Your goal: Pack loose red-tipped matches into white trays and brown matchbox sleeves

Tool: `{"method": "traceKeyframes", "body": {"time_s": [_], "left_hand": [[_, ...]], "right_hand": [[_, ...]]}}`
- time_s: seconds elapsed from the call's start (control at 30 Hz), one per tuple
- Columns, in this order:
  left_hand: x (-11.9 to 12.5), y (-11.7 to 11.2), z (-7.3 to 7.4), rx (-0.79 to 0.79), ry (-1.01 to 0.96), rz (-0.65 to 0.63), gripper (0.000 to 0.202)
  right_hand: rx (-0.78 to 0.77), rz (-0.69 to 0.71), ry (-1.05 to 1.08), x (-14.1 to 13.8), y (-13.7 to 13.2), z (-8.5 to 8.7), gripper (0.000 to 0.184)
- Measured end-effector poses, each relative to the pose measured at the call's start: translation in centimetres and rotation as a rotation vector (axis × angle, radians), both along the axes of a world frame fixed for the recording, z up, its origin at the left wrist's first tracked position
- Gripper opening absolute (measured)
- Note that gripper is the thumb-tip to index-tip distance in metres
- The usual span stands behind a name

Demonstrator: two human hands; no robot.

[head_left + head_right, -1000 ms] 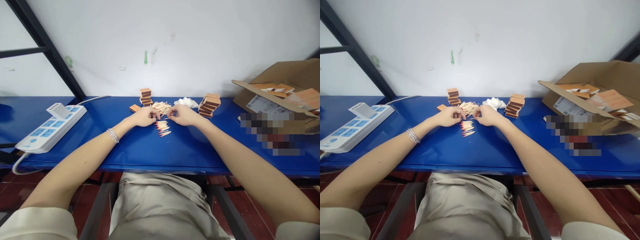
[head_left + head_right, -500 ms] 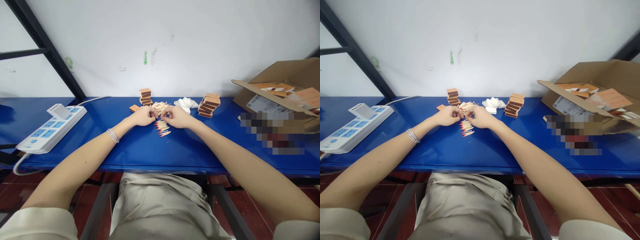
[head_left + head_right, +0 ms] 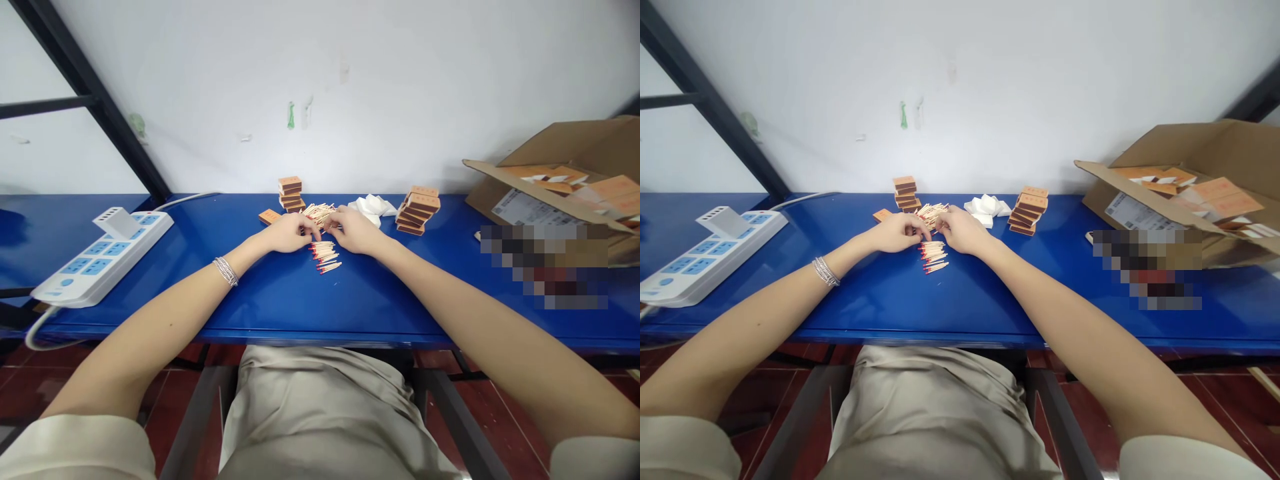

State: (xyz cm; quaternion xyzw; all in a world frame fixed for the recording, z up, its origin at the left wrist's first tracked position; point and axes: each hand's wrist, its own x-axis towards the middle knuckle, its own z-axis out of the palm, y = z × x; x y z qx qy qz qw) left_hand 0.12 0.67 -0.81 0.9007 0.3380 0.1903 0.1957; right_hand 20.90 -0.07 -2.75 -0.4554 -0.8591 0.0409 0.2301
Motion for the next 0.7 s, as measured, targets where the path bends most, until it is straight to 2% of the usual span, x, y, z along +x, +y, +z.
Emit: {"method": "traceKeyframes", "body": {"time_s": [0.23,0.43,0.57,0.7], "left_hand": [[0.0,0.1,0.0,-0.031,0.0,-0.035,0.032],[0.0,0.0,0.1,-0.051,-0.024,0.141,0.027],[0.1,-0.4,0.4,-0.032,0.027,0.093,0.026],[0.2,-0.6,0.5,-0.019,0.042,0.062,0.029]], "right_hand": [[0.004,-0.041,-0.06,-0.2,-0.2,0.0,0.017],[-0.007,-0.003,0.018,-0.6,-1.3,0.7,0.015],[-0.035,0.082,0.073,-1.1,-1.7,0.8,0.014],[-0.013,-0.023,0.125,-0.2,-0.8,0.6,0.015]]}}
